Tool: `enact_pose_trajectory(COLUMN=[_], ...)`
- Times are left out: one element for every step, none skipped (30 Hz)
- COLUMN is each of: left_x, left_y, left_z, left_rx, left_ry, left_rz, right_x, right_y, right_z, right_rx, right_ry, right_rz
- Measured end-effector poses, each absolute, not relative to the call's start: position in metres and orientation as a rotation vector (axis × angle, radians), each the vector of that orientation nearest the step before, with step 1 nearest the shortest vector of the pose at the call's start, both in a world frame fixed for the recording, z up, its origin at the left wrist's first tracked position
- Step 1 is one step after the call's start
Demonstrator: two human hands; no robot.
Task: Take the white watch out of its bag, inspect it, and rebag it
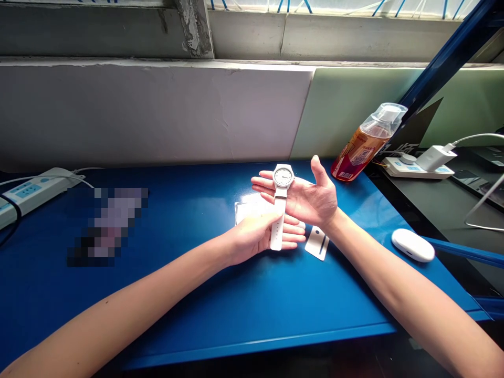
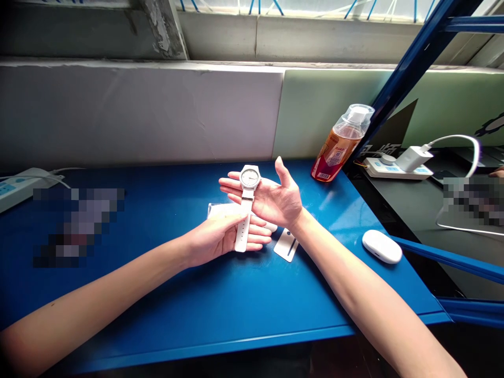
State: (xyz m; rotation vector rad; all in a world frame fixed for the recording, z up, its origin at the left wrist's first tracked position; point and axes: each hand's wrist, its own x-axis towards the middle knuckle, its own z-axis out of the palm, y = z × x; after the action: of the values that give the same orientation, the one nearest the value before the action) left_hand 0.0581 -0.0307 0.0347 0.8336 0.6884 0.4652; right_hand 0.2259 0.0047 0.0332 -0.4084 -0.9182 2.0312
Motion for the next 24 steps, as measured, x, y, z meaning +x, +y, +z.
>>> enact_pose_trajectory(left_x=[0.058, 0.058, 0.057, 0.057, 0.057, 0.057, 0.057, 0.057, 0.057, 0.057, 0.057, 0.057, 0.057, 0.056, 0.056, 0.056, 0.056, 0.056, 0.056, 0.056, 0.056, 0.057, 0.057, 0.058], left_y=[-0.031, -0.030, -0.030, -0.030, -0.030, -0.030, -0.030, -0.030, -0.030, -0.030, -0.030, -0.029, -0.029, -0.029, -0.029, -0.029, -0.029, -0.029, -0.030, -0.030, -0.030, -0.030, -0.031, -0.031], left_z=[0.034, 0.033, 0.031, 0.030, 0.029, 0.029, 0.029, 0.029, 0.030, 0.031, 0.031, 0.031, 0.031, 0.031, 0.029, 0.028, 0.026, 0.025, 0.024, 0.023, 0.023, 0.023, 0.023, 0.024], left_rx=[0.833, 0.832, 0.829, 0.827, 0.824, 0.821, 0.818, 0.814, 0.811, 0.810, 0.810, 0.809, 0.804, 0.797, 0.788, 0.779, 0.771, 0.765, 0.760, 0.757, 0.752, 0.747, 0.742, 0.739], left_ry=[0.676, 0.661, 0.647, 0.637, 0.634, 0.633, 0.632, 0.630, 0.627, 0.626, 0.628, 0.634, 0.642, 0.647, 0.649, 0.648, 0.643, 0.638, 0.632, 0.624, 0.615, 0.606, 0.600, 0.597], left_rz=[0.470, 0.475, 0.477, 0.475, 0.472, 0.468, 0.465, 0.462, 0.459, 0.457, 0.456, 0.458, 0.462, 0.468, 0.474, 0.477, 0.476, 0.474, 0.473, 0.473, 0.474, 0.475, 0.476, 0.477], right_x=[0.226, 0.227, 0.227, 0.227, 0.228, 0.228, 0.228, 0.229, 0.229, 0.229, 0.229, 0.229, 0.229, 0.229, 0.229, 0.229, 0.228, 0.228, 0.228, 0.228, 0.228, 0.228, 0.228, 0.228], right_y=[0.005, 0.005, 0.006, 0.006, 0.006, 0.006, 0.006, 0.006, 0.006, 0.006, 0.006, 0.006, 0.006, 0.006, 0.006, 0.006, 0.006, 0.006, 0.006, 0.006, 0.006, 0.006, 0.006, 0.006], right_z=[0.033, 0.033, 0.032, 0.032, 0.033, 0.033, 0.033, 0.034, 0.035, 0.035, 0.036, 0.036, 0.036, 0.036, 0.036, 0.036, 0.036, 0.036, 0.036, 0.036, 0.036, 0.036, 0.036, 0.036], right_rx=[-0.400, -0.394, -0.394, -0.399, -0.408, -0.419, -0.428, -0.435, -0.437, -0.437, -0.434, -0.426, -0.416, -0.407, -0.400, -0.400, -0.405, -0.416, -0.427, -0.435, -0.439, -0.439, -0.439, -0.437], right_ry=[-0.923, -0.928, -0.932, -0.936, -0.942, -0.949, -0.957, -0.963, -0.969, -0.972, -0.973, -0.973, -0.972, -0.972, -0.974, -0.977, -0.981, -0.985, -0.990, -0.994, -0.997, -1.001, -1.004, -1.007], right_rz=[2.032, 2.035, 2.038, 2.040, 2.040, 2.039, 2.038, 2.036, 2.034, 2.030, 2.026, 2.022, 2.020, 2.020, 2.022, 2.026, 2.030, 2.033, 2.037, 2.040, 2.042, 2.044, 2.047, 2.051])
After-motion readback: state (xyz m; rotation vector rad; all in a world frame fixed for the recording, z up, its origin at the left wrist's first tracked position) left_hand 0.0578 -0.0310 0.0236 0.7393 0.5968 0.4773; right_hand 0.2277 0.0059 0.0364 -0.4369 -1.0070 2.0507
